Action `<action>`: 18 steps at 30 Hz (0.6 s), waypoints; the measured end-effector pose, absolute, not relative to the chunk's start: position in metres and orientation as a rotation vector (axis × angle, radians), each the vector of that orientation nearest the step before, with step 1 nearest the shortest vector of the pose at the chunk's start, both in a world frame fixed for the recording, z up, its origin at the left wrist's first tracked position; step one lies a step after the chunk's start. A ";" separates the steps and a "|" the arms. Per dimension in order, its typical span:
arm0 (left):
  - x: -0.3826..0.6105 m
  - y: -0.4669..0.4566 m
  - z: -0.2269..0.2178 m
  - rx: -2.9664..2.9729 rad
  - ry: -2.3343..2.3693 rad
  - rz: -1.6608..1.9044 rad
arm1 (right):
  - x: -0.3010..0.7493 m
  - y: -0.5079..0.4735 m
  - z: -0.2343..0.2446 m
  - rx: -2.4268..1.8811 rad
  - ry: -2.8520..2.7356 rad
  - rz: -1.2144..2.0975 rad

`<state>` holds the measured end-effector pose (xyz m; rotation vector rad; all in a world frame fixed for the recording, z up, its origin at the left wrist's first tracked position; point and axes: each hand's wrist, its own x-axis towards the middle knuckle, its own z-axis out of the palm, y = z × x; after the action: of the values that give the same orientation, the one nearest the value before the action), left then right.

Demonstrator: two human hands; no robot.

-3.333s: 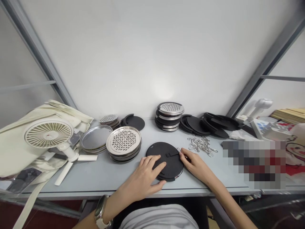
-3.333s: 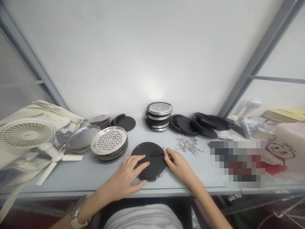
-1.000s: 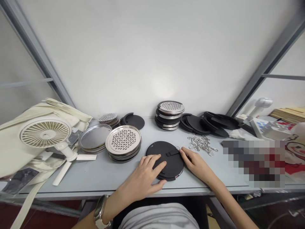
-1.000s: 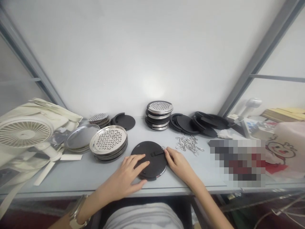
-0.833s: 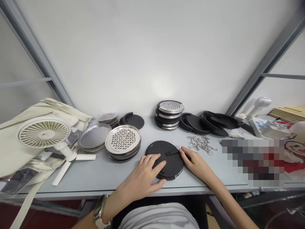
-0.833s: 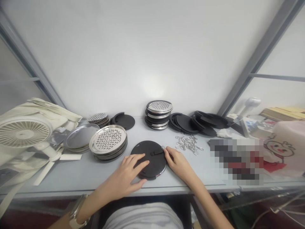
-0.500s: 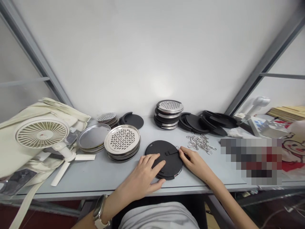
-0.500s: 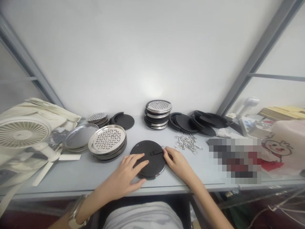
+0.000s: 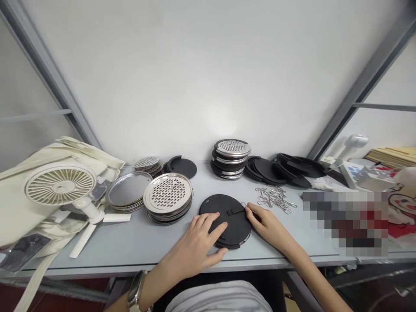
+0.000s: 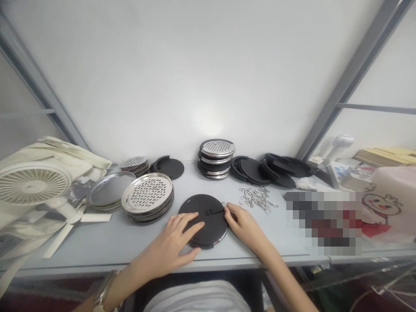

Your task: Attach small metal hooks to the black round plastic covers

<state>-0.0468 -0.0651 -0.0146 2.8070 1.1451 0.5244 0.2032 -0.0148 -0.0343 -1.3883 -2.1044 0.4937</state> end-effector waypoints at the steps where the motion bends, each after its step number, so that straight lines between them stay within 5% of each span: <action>1: -0.047 -0.065 -0.014 2.807 1.146 0.524 | 0.203 -0.015 -0.035 -1.393 -2.107 0.486; 18: -0.047 -0.066 -0.014 2.805 1.139 0.544 | 0.202 -0.015 -0.034 -1.412 -2.112 0.467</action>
<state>-0.0467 -0.0660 -0.0138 2.8055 1.1387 0.5438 0.2025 -0.0151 -0.0343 -1.4122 -2.1121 0.4668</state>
